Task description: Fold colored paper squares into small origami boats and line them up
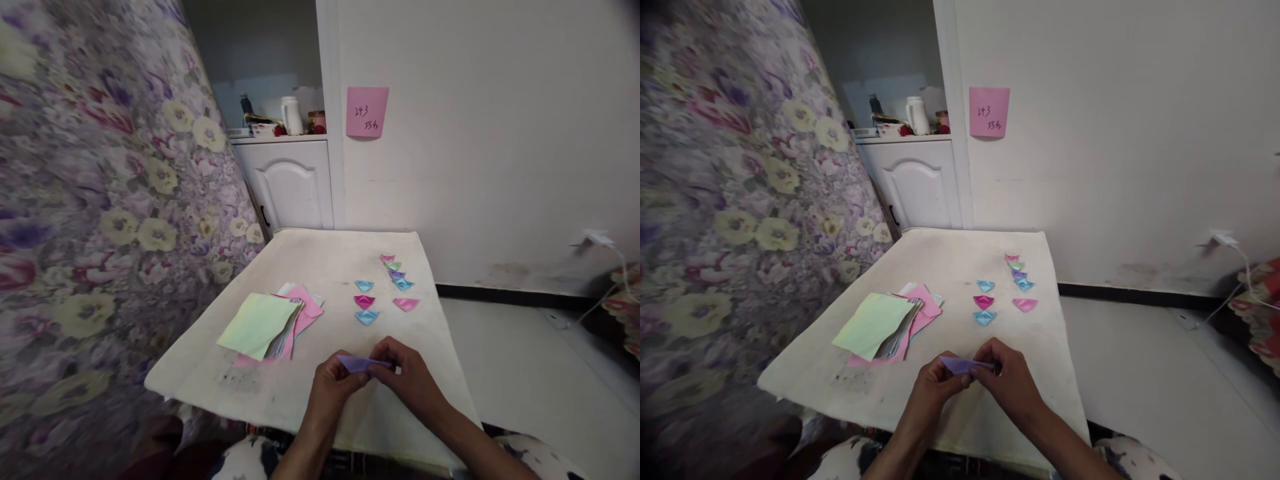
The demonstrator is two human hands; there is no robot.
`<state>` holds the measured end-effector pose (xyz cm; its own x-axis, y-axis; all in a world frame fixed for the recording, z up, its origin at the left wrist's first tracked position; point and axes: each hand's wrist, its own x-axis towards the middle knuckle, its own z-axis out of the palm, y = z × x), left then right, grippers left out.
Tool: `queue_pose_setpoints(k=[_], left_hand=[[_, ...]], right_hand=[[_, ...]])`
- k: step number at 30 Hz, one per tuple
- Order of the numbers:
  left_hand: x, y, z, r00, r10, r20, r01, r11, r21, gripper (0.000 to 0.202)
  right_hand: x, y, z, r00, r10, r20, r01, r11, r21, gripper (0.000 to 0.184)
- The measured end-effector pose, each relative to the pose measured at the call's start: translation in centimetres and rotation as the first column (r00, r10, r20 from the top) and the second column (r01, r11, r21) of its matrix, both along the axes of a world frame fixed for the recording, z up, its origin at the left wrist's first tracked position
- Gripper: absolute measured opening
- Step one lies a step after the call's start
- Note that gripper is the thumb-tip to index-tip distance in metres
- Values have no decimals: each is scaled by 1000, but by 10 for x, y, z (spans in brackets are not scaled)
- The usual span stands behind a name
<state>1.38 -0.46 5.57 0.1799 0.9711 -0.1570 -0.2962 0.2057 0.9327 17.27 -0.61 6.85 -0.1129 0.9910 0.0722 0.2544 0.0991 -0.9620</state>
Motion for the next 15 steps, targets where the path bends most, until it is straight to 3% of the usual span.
queue_pose_setpoints(k=[4, 8, 15], left_hand=[[-2, 0, -1, 997, 40, -60, -37, 999, 39, 12], [-1, -3, 1, 997, 76, -5, -76, 997, 6, 17], [1, -6, 5, 992, 94, 85, -84, 990, -112, 21]], right_hand=[[0, -4, 4, 997, -47, 54, 38, 986, 165, 11], [-2, -7, 1, 989, -46, 142, -12, 923, 384, 10], [0, -9, -8, 945, -93, 313, -55, 899, 434, 19]])
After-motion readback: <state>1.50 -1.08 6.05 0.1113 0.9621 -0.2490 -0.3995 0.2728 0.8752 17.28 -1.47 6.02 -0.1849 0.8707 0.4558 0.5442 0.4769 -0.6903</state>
